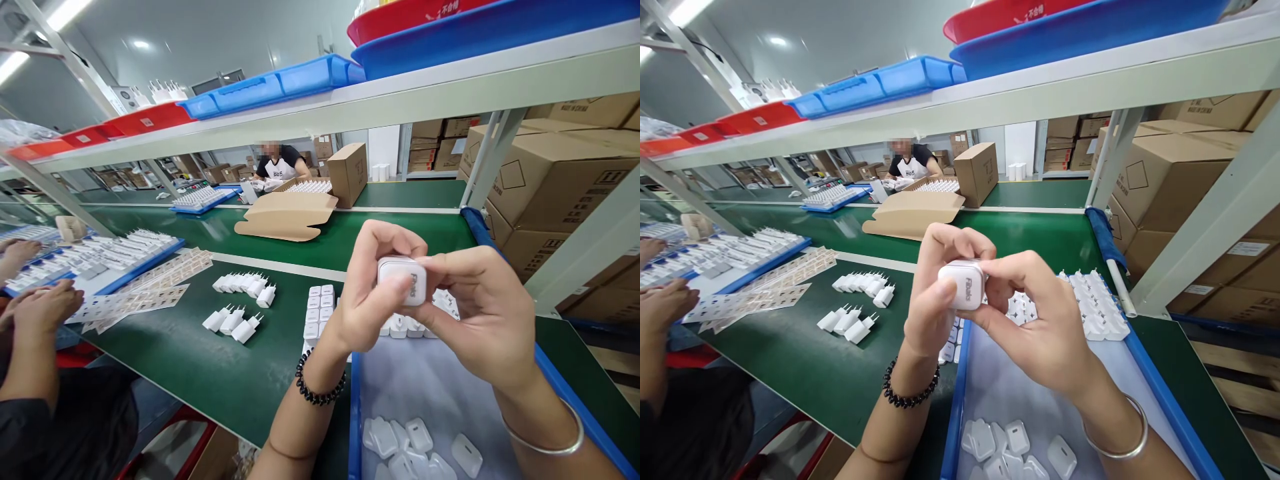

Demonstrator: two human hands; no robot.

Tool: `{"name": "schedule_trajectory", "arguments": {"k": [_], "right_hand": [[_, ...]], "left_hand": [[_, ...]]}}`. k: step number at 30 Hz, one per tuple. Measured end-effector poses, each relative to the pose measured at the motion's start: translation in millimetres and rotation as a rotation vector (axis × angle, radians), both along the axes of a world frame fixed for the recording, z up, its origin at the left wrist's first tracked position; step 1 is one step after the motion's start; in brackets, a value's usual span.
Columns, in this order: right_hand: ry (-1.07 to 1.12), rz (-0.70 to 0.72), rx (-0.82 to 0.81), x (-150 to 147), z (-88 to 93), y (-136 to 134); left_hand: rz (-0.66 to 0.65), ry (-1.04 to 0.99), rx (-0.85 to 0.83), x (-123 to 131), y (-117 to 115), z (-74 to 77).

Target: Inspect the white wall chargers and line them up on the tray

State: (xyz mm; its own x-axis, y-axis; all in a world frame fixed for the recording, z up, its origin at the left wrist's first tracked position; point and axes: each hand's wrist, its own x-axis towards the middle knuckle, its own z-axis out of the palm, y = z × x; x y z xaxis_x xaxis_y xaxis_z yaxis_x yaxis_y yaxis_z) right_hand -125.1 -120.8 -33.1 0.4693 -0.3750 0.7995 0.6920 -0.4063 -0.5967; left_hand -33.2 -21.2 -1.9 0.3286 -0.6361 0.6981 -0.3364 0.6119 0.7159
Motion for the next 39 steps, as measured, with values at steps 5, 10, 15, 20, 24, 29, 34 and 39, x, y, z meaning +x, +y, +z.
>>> {"name": "schedule_trajectory", "arguments": {"k": [5,10,15,20,24,29,34,39], "right_hand": [[0.089,0.009,0.012,-4.7,4.8,-2.2],[0.066,-0.049,-0.077,-4.5,0.8,-1.8],[0.037,-0.069,-0.077,-2.4,-2.2,4.0],[0.021,-0.110,-0.076,-2.9,0.3,8.4],[-0.009,-0.160,-0.109,-2.3,4.8,9.4],[0.020,-0.213,-0.100,-2.9,6.0,5.6],[0.032,-0.122,-0.014,-6.4,5.8,-3.9],[0.002,-0.149,-0.071,-4.7,6.8,-3.3]], "left_hand": [[-0.073,-0.115,0.011,8.0,-2.0,-2.5],[-0.030,-0.153,-0.045,7.5,-4.5,-4.6],[-0.015,-0.078,-0.050,3.9,-3.7,-5.5],[-0.057,0.026,-0.083,-2.7,-6.3,-6.6],[-0.033,0.127,-0.055,-8.8,-8.6,-5.5],[-0.090,0.212,0.029,-4.5,-8.9,-4.0],[-0.193,0.132,0.050,-1.5,-7.7,-3.0],[-0.189,0.163,-0.013,-6.0,-9.7,-3.5]]}}
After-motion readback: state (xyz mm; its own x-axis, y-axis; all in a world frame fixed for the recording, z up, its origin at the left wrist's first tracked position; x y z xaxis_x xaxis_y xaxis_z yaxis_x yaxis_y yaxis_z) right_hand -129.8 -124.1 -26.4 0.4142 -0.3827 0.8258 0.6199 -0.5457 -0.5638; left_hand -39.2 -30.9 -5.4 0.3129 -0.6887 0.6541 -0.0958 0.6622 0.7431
